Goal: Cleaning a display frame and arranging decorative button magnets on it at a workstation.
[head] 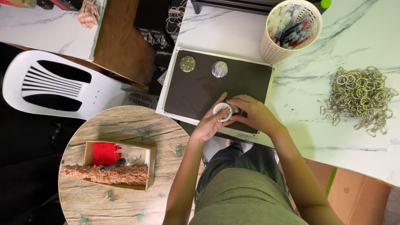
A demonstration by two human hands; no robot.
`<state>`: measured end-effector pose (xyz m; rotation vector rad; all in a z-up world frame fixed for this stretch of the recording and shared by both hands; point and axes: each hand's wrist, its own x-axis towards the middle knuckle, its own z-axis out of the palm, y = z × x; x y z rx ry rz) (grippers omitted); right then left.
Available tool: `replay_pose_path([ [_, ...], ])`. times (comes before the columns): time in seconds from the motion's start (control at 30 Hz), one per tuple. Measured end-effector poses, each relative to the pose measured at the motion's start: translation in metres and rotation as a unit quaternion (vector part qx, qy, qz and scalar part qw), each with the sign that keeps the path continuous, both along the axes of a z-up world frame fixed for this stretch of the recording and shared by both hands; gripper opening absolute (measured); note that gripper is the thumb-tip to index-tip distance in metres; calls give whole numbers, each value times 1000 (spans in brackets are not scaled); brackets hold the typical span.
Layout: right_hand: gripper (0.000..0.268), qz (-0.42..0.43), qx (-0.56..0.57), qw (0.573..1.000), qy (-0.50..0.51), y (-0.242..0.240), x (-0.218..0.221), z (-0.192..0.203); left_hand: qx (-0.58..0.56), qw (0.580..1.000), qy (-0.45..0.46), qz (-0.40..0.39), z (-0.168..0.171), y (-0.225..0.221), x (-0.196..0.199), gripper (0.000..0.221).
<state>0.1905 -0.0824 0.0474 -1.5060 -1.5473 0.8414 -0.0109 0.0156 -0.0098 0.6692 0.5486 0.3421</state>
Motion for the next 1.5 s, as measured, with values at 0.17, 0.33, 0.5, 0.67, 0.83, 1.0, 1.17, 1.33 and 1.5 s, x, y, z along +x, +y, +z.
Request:
replay_pose_path([
  [0.17, 62, -8, 58, 997, -45, -2, 0, -11, -5, 1000, -15, -6, 7, -3, 4, 66],
  [0.33, 63, -47, 93, 990, -91, -1, -3, -14, -23, 999, -43, 7, -1, -5, 8, 57],
  [0.5, 68, -152, 118, 975, -112, -1, -15, -17, -52, 992, -94, 68, -4, -11, 17, 54],
  [0.67, 64, -221, 117, 961, -114, -3, -18, -25, -40, 988, -126, 84, 10, -16, 24, 54],
  [0.83, 63, -242, 107, 957, -119, -5, -17, -21, -34, 984, -157, 81, 0, -14, 18, 55],
  [1.0, 66, -177, 142, 966, -128, -3, -10, -6, -62, 984, -146, 78, -12, -14, 14, 60],
  [1.17, 74, -119, 130, 982, -71, -4, -3, 0, -97, 983, -140, 73, -5, -16, 14, 59],
  [1.33, 82, -82, 137, 987, -19, -3, -2, 6, -108, 982, -133, 82, -4, -15, 11, 56],
  [1.5, 79, -119, 157, 980, -39, -1, -7, -2, -119, 969, -199, 90, -5, -16, 11, 47],
])
